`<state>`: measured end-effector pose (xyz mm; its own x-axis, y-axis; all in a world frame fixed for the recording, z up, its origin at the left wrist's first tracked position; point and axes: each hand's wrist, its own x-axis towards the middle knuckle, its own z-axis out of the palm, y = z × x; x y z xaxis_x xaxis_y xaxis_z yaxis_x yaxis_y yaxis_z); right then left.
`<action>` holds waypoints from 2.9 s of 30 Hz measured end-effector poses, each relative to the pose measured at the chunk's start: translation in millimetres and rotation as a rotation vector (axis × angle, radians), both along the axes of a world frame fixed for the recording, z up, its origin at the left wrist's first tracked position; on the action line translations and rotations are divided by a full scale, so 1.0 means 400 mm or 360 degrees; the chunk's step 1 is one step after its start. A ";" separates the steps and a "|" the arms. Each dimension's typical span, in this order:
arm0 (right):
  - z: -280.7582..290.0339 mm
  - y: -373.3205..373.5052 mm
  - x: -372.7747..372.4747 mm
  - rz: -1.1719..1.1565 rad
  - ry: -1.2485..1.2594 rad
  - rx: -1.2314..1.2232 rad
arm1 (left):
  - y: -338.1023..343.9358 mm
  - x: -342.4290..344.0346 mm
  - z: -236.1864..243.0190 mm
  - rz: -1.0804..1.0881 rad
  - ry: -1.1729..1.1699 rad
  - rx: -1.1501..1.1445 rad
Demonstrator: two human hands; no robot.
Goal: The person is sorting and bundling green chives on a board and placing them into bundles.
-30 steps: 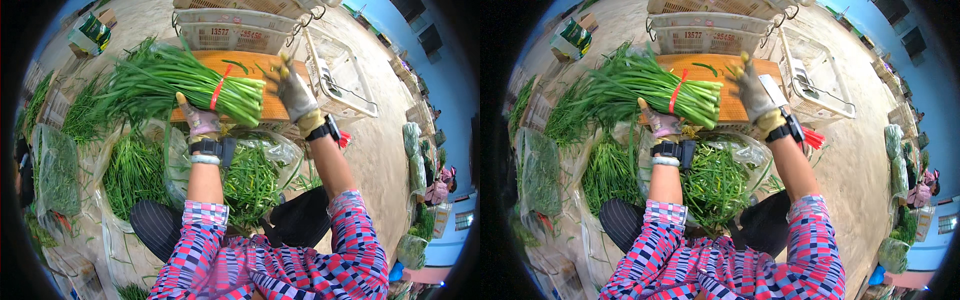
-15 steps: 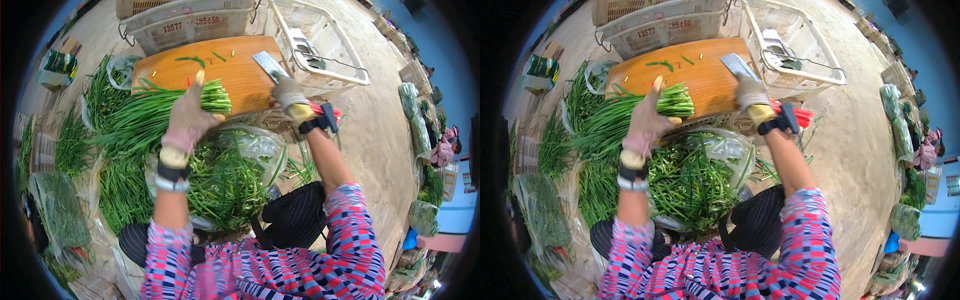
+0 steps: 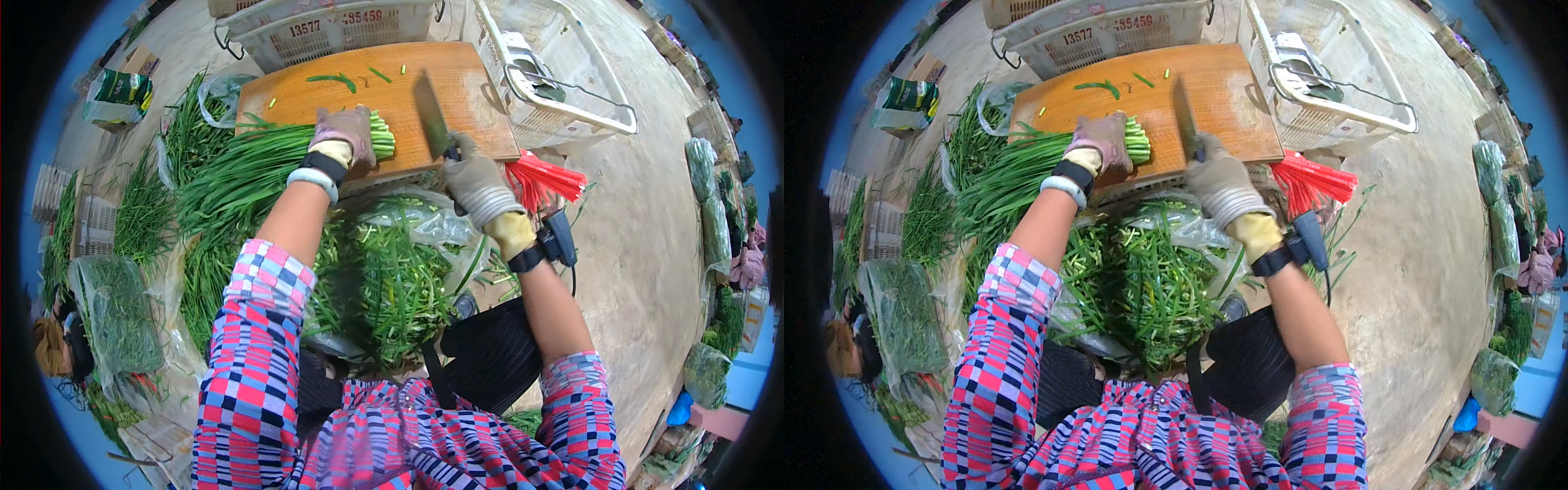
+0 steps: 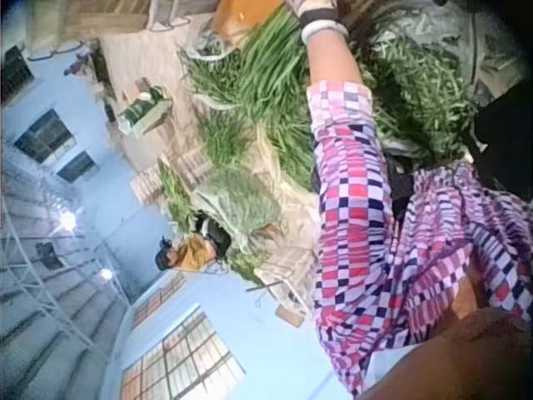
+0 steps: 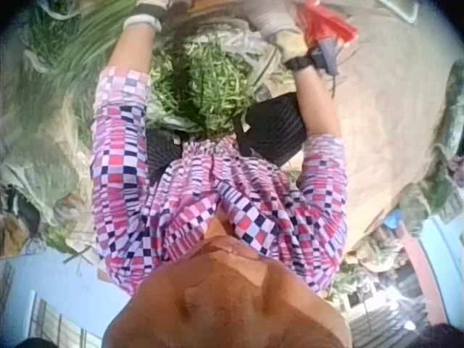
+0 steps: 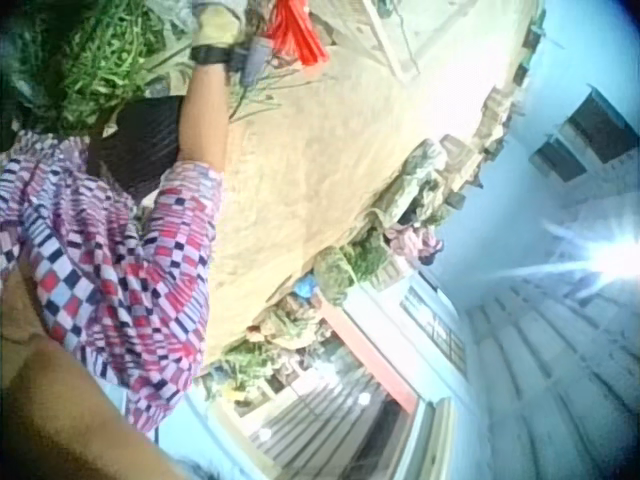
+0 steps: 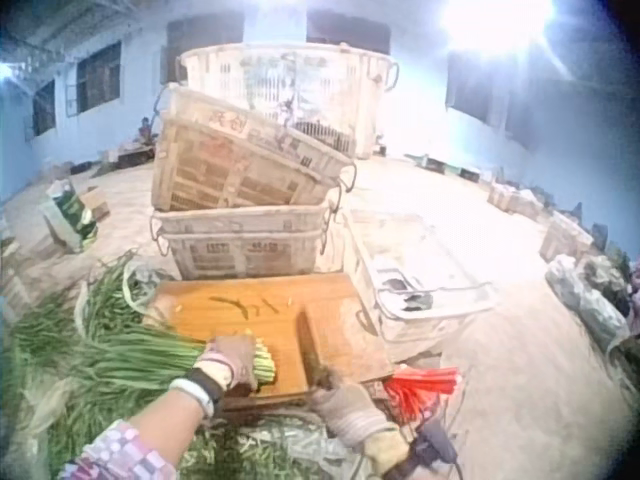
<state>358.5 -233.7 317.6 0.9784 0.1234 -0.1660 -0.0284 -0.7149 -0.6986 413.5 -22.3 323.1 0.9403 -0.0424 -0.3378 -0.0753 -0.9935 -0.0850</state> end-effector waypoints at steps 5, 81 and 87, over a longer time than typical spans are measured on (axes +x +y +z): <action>-0.006 0.083 -0.121 0.0060 -0.0347 -0.0146 | 0.029 -0.015 -0.073 -0.0158 -0.0330 -0.0031; 0.579 0.554 -0.377 0.1309 -0.1764 0.0313 | 0.410 -0.712 0.304 0.0308 -0.0699 -0.3689; 0.588 0.541 -0.420 0.1000 -0.1311 -0.0044 | 0.339 -0.731 0.282 0.0303 -0.0711 -0.3741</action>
<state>190.4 -17.3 552.8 0.5503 0.6570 0.5153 0.8346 -0.4515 -0.3156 121.0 113.4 436.0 0.9502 0.1621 0.2661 -0.3094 0.5910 0.7449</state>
